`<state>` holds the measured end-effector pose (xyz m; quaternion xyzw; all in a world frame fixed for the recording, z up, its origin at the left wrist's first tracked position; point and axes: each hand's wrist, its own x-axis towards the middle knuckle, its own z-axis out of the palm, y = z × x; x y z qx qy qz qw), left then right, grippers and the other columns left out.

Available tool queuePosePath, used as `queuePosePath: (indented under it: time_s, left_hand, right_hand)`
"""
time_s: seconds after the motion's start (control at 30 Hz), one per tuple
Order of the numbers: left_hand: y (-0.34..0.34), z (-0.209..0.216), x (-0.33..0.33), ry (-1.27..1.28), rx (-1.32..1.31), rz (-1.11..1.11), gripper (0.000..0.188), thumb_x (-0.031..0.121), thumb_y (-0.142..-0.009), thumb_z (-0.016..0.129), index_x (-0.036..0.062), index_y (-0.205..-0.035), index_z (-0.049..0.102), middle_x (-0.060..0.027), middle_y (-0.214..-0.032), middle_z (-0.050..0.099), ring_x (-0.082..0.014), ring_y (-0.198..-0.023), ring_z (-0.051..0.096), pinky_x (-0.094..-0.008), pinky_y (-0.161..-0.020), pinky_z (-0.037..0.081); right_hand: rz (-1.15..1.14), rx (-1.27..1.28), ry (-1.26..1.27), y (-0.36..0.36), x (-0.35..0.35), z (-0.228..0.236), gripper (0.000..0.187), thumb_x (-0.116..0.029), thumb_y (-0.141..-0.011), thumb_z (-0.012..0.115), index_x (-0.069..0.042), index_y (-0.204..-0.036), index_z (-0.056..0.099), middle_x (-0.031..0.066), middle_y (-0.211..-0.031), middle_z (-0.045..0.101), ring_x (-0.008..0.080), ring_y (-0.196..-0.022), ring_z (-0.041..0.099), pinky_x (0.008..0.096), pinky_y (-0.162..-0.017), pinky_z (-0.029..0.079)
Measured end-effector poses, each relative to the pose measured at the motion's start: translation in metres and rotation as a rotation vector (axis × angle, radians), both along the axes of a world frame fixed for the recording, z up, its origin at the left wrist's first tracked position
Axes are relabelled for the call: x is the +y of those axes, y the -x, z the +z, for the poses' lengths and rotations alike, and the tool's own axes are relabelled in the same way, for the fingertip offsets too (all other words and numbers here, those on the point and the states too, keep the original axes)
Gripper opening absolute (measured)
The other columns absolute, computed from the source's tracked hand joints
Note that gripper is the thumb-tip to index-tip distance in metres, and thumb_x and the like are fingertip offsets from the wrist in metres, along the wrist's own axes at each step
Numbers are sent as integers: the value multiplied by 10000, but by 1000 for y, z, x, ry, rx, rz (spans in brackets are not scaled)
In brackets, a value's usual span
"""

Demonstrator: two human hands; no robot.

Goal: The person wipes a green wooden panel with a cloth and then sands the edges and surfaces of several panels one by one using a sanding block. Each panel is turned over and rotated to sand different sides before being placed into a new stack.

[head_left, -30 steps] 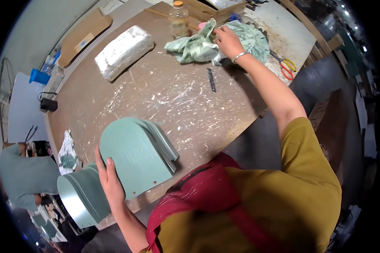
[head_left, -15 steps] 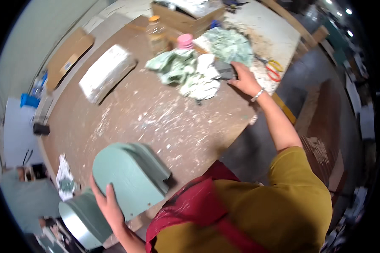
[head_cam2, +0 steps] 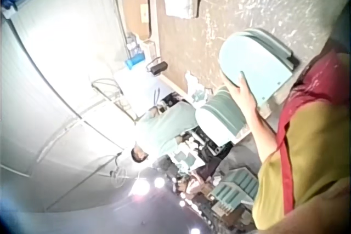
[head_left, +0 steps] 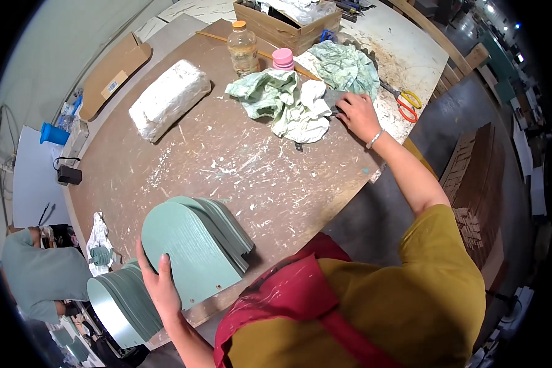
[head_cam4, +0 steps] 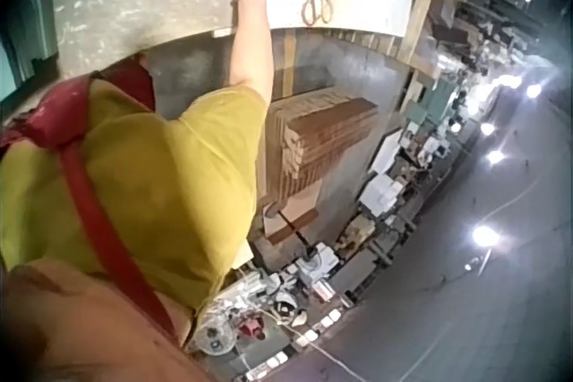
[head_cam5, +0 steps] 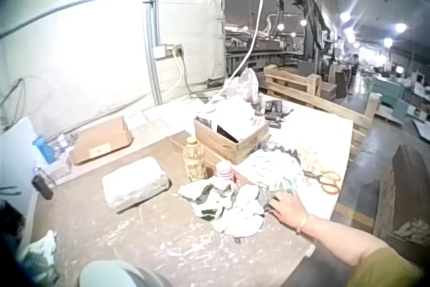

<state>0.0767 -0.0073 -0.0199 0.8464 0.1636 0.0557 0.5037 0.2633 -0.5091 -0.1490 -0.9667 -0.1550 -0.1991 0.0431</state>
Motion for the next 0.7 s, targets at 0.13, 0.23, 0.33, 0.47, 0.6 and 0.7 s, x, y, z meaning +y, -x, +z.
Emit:
queuePosePath:
  time_s: [0.13,0.23,0.33,0.47,0.6,0.7]
  left_hand:
    - [0,-3,3,-50,9,-4,646,187,-932,563,57,-1516,320,-198,-1445,455,-284,-1302,453,-391,-1103,328]
    - [-1,-4,3,-75,12,11,650,172,-922,559,57,-1516,321,-202,-1450,452,-291,-1311,449,-395,-1107,325]
    - [-2,-2,-1,-66,25,25,654,150,-909,551,53,-1514,321,-204,-1450,451,-294,-1312,450,-396,-1108,324]
    - [-3,4,-7,-53,39,25,663,119,-891,539,43,-1512,320,-207,-1445,450,-294,-1302,454,-391,-1107,323]
    - [-1,1,-3,-44,27,6,650,113,-901,534,30,-1509,319,-202,-1451,442,-288,-1302,450,-383,-1108,318]
    - [0,2,-7,17,0,12,634,106,-913,525,11,-1505,318,-193,-1463,430,-280,-1308,440,-377,-1112,310]
  right_hand:
    - [77,-3,-9,7,-1,9,82,-115,-823,634,-81,-852,566,87,-860,527,282,-863,580,403,-773,449]
    - [6,148,26,29,10,26,67,-80,-799,609,-80,-852,568,100,-857,535,307,-814,580,426,-726,464]
    - [114,325,74,48,21,27,170,-164,-813,660,-50,-905,573,125,-905,551,322,-847,599,432,-720,481]
    - [49,114,-247,22,42,60,424,-296,-827,721,-45,-1137,576,141,-1062,574,335,-999,586,435,-830,483]
    - [79,199,-283,-51,94,79,872,-397,-762,787,-59,-1452,374,204,-1394,487,368,-1247,504,441,-1043,418]
    - [11,382,-29,-87,143,40,682,-296,-826,725,-114,-1420,444,197,-1291,548,342,-1197,557,464,-971,467]
